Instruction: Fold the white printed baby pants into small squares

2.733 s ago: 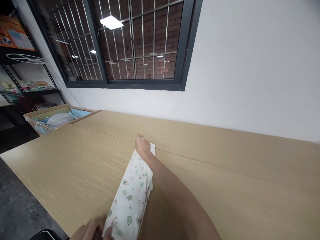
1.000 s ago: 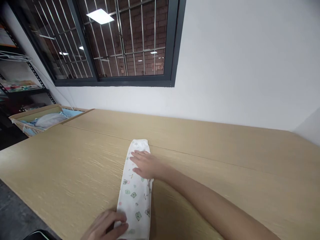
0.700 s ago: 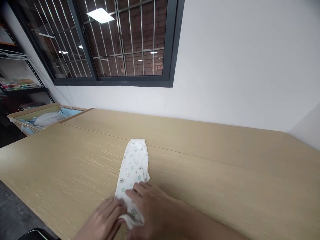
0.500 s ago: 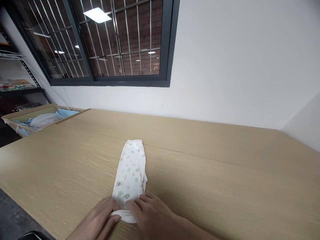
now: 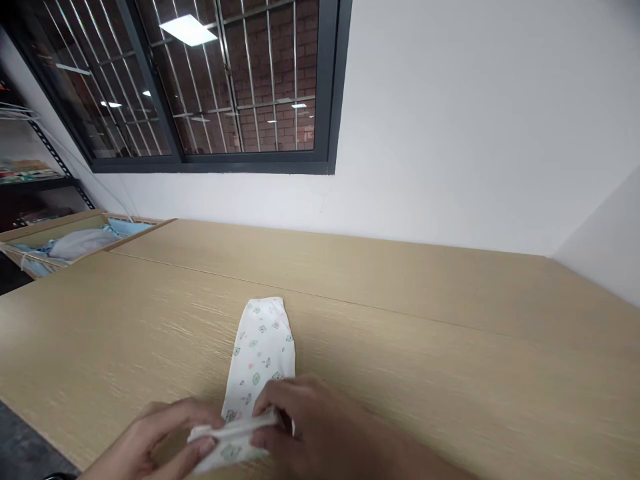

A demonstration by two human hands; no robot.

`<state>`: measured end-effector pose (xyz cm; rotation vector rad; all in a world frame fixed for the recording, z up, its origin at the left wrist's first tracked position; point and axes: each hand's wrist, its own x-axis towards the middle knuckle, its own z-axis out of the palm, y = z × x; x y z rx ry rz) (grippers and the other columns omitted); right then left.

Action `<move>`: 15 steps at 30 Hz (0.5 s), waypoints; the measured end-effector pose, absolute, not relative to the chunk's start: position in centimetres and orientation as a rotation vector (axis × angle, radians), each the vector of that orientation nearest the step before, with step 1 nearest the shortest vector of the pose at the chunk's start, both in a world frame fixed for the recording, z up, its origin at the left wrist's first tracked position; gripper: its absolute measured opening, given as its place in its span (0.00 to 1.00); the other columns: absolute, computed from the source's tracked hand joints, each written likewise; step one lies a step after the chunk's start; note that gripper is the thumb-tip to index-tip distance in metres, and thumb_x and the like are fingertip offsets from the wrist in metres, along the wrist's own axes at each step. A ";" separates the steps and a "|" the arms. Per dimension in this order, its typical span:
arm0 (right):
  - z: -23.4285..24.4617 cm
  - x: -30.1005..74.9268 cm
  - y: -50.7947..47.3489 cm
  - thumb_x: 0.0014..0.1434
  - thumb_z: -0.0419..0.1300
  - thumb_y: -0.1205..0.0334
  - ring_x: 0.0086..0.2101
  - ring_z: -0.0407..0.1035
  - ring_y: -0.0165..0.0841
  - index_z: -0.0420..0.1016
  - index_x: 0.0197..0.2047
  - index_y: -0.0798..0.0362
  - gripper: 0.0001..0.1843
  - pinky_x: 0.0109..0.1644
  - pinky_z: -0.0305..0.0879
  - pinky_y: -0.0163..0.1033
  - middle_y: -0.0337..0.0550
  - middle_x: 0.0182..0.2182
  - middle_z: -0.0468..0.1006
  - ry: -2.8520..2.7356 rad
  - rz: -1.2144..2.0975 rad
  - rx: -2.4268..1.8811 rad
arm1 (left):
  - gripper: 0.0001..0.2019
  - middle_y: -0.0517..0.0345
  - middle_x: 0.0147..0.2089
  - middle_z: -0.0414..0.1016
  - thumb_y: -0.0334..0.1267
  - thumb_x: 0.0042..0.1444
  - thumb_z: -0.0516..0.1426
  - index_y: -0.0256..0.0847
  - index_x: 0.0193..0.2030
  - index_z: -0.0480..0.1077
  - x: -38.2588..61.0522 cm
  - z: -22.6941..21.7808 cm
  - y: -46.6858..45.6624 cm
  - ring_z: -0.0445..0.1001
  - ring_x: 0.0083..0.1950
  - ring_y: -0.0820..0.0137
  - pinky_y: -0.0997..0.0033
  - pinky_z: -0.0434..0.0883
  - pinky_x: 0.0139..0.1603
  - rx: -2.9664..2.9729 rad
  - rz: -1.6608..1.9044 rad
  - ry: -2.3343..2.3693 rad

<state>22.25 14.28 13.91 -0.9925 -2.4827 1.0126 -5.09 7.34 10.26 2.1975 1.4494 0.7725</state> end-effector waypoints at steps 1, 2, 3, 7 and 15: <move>13.8 22.1 15.3 0.62 0.63 0.57 0.30 0.72 0.33 0.78 0.41 0.44 0.04 0.31 0.63 0.36 0.37 0.31 0.79 -2.453 1.014 -0.986 | 0.08 0.67 0.44 0.82 0.47 0.67 0.56 0.57 0.49 0.75 -5.0 10.5 8.3 0.80 0.45 0.70 0.72 0.78 0.45 2.176 0.792 1.452; 13.7 21.8 16.4 0.62 0.62 0.56 0.29 0.70 0.32 0.78 0.39 0.47 0.05 0.30 0.61 0.36 0.37 0.30 0.78 -2.424 1.005 -0.977 | 0.09 0.65 0.45 0.81 0.47 0.68 0.54 0.55 0.49 0.75 -4.8 10.8 9.6 0.79 0.46 0.69 0.70 0.77 0.47 2.156 0.821 1.446; 13.5 21.5 17.7 0.63 0.61 0.56 0.29 0.69 0.31 0.78 0.39 0.48 0.07 0.30 0.60 0.35 0.37 0.29 0.78 -2.398 0.987 -0.972 | 0.10 0.63 0.46 0.80 0.46 0.69 0.53 0.52 0.48 0.75 -4.7 11.1 11.0 0.78 0.48 0.69 0.69 0.76 0.49 2.142 0.851 1.433; 12.2 19.9 23.4 0.68 0.52 0.63 0.37 0.72 0.34 0.79 0.43 0.51 0.13 0.38 0.64 0.37 0.41 0.39 0.81 -2.316 0.911 -0.960 | 0.12 0.56 0.44 0.79 0.44 0.69 0.52 0.44 0.46 0.76 -4.3 11.0 17.9 0.75 0.45 0.67 0.66 0.72 0.47 2.154 0.960 1.486; 7.0 16.5 31.5 0.68 0.54 0.65 0.41 0.76 0.38 0.75 0.48 0.55 0.10 0.44 0.70 0.39 0.49 0.42 0.82 -2.157 0.735 -1.300 | 0.12 0.48 0.42 0.78 0.32 0.67 0.48 0.36 0.42 0.74 -3.5 7.6 26.2 0.75 0.46 0.62 0.61 0.71 0.51 2.254 0.940 1.760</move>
